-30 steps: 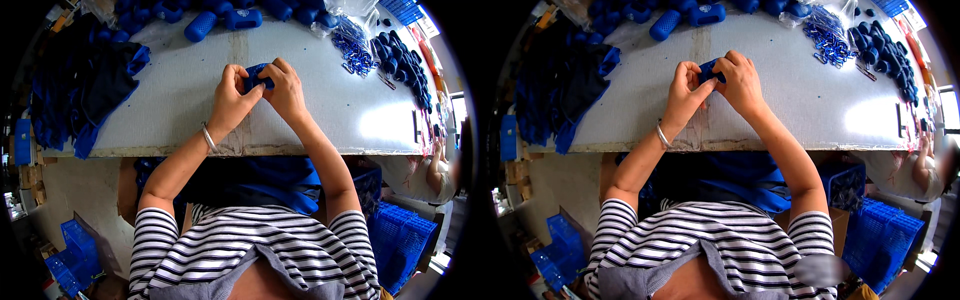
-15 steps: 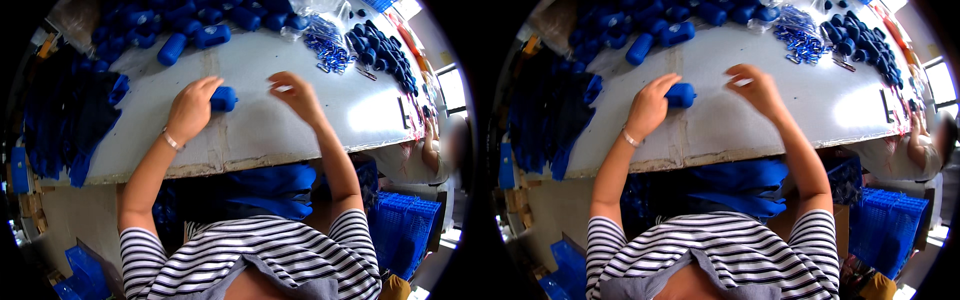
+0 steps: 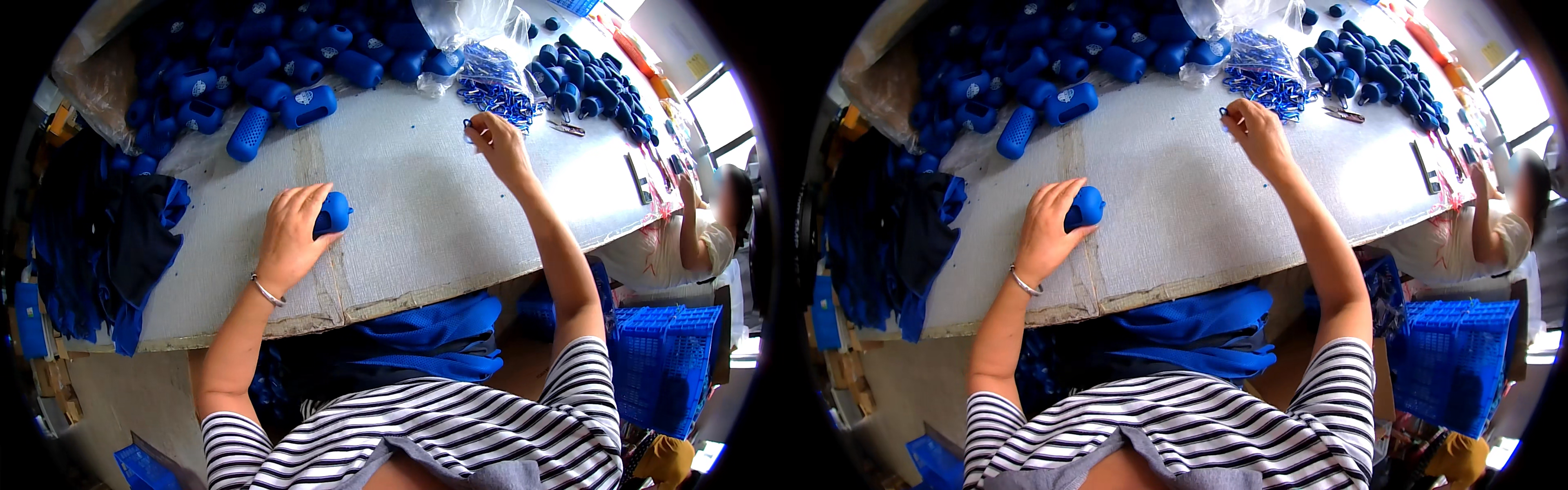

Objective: The person folds a blue fabric piece and places it over a blue plastic object. They then attach a small blue clip to the covered object and place it on the table. This process is repeated with multiple fabric pieces and plastic objects.

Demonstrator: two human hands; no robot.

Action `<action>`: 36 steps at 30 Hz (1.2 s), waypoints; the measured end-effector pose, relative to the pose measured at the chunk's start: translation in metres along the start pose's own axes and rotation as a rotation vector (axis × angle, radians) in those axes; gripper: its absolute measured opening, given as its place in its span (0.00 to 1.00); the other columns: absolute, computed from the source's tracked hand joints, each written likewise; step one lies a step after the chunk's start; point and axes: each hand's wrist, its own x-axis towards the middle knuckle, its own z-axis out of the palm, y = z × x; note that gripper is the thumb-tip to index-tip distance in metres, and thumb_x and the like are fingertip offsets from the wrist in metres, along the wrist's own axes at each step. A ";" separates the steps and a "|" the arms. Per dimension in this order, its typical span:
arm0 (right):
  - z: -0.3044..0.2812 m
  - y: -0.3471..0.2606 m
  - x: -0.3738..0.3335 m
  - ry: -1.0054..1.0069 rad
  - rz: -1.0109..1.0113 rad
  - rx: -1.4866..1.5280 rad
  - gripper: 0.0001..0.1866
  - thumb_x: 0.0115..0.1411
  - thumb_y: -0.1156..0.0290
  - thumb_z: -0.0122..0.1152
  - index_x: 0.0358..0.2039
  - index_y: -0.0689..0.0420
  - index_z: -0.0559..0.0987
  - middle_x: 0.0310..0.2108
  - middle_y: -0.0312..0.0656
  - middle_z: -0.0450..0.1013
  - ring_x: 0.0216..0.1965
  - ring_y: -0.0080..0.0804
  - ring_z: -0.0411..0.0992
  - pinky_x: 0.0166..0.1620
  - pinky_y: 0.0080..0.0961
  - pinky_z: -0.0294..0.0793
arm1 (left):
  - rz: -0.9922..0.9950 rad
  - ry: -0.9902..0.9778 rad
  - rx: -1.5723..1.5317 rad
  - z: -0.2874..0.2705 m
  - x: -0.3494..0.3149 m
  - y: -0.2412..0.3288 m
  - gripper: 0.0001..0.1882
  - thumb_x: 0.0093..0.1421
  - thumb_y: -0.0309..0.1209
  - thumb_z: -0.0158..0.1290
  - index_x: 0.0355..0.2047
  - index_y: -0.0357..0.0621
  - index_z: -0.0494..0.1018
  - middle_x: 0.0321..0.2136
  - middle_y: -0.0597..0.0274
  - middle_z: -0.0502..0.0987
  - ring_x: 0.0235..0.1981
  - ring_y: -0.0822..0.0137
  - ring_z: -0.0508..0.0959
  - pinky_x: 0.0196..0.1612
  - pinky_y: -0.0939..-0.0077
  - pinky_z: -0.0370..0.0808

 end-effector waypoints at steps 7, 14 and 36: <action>0.020 -0.038 -0.054 -0.029 -0.015 -0.009 0.04 0.53 0.76 0.55 0.28 0.59 0.70 0.24 0.45 0.71 0.25 0.41 0.72 0.27 0.31 0.69 | -0.078 0.145 -0.521 -0.011 -0.020 0.036 0.36 0.49 0.50 0.58 0.53 0.43 0.62 0.43 0.49 0.70 0.40 0.56 0.75 0.42 0.67 0.73; 0.006 -0.137 -0.078 -0.090 -0.064 0.344 0.14 0.58 0.81 0.42 0.44 0.57 0.69 0.20 0.43 0.69 0.22 0.32 0.71 0.27 0.25 0.69 | -0.128 0.035 -1.023 0.002 -0.030 0.062 0.23 0.55 0.43 0.51 0.48 0.51 0.62 0.42 0.58 0.70 0.38 0.61 0.75 0.37 0.71 0.74; -0.082 0.010 -0.102 0.231 0.169 0.094 0.21 0.59 0.83 0.43 0.53 0.53 0.68 0.31 0.43 0.77 0.35 0.27 0.75 0.43 0.23 0.71 | -0.218 -0.488 -1.293 -0.021 -0.066 0.065 0.24 0.55 0.26 0.51 0.53 0.41 0.64 0.48 0.54 0.70 0.48 0.63 0.72 0.51 0.71 0.68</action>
